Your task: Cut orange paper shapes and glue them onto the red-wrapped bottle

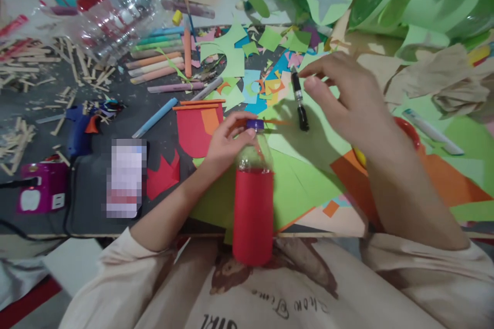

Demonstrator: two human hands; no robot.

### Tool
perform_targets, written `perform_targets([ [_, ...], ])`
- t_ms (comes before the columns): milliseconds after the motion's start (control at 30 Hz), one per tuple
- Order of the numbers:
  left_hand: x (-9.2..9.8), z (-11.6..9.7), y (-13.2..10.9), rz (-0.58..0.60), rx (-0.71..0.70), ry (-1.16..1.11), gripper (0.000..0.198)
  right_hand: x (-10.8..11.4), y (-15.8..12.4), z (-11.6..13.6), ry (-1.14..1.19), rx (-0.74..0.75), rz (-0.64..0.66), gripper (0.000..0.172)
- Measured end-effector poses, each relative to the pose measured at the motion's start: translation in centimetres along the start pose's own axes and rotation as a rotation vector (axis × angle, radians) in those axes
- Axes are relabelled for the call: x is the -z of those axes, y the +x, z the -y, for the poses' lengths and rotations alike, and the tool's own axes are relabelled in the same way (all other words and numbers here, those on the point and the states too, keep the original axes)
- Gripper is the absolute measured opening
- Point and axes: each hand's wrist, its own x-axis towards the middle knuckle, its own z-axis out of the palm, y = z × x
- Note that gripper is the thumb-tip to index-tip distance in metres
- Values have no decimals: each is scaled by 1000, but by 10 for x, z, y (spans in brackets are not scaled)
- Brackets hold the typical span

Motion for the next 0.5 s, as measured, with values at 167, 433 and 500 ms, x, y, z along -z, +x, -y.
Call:
perform_targets([
  [167, -9, -3, -6, 59, 9, 84, 29, -58, -33, 14, 505, 256, -160, 21],
  [433, -17, -1, -17, 11, 36, 74, 39, -93, -45, 5, 801, -14, -199, 16],
  [500, -17, -1, -17, 18, 47, 46, 42, -92, -44, 4, 859, -65, -201, 19],
])
